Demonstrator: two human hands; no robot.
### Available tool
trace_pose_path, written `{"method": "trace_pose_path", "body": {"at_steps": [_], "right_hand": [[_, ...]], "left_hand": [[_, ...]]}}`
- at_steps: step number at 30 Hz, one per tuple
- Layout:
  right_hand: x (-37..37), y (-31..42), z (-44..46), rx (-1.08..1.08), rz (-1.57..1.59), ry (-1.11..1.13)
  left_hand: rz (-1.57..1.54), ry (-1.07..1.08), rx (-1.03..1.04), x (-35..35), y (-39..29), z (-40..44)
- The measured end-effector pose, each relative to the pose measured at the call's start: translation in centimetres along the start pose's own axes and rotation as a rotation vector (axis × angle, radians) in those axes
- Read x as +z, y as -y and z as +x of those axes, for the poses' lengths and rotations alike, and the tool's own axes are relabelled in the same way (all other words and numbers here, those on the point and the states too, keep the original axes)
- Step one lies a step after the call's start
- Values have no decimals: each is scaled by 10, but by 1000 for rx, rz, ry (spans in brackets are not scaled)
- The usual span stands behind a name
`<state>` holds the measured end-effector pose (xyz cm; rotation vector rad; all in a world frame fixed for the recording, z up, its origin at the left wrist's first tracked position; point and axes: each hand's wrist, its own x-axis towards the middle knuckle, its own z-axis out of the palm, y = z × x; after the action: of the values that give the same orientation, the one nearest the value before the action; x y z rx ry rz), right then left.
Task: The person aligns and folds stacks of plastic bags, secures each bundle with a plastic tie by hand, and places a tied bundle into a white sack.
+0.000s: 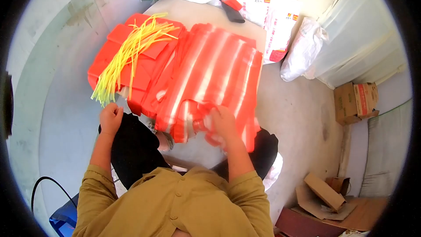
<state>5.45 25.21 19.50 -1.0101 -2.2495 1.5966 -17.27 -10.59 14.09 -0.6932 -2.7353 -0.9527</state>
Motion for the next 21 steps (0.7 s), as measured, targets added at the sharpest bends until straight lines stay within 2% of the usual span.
{"method": "trace_pose_path", "body": {"at_steps": [1, 3, 5, 7, 9, 12, 18, 21], "right_hand": [[0, 3, 0, 28, 60, 7], [-4, -21, 11, -55, 99, 26], [-7, -34, 17, -55, 47, 16], [-9, -39, 22, -65, 38, 20], [-11, -44, 24, -81, 75, 30], [-12, -48, 25, -95, 107, 20], [-19, -48, 25, -75, 206, 59], [-22, -48, 26, -24, 219, 61]], "left_hand": [[-56, -14, 22, 2, -6, 2], [-170, -36, 61, 11, -25, 5], [-265, 74, 68, 16, -52, 10], [-479, 97, 117, 29, -81, 14], [-624, 319, 30, 28, -112, 24], [-976, 409, -53, 73, -119, 39], [-1056, 534, -194, 73, -153, 63], [-1168, 565, -349, 82, -162, 71]]}}
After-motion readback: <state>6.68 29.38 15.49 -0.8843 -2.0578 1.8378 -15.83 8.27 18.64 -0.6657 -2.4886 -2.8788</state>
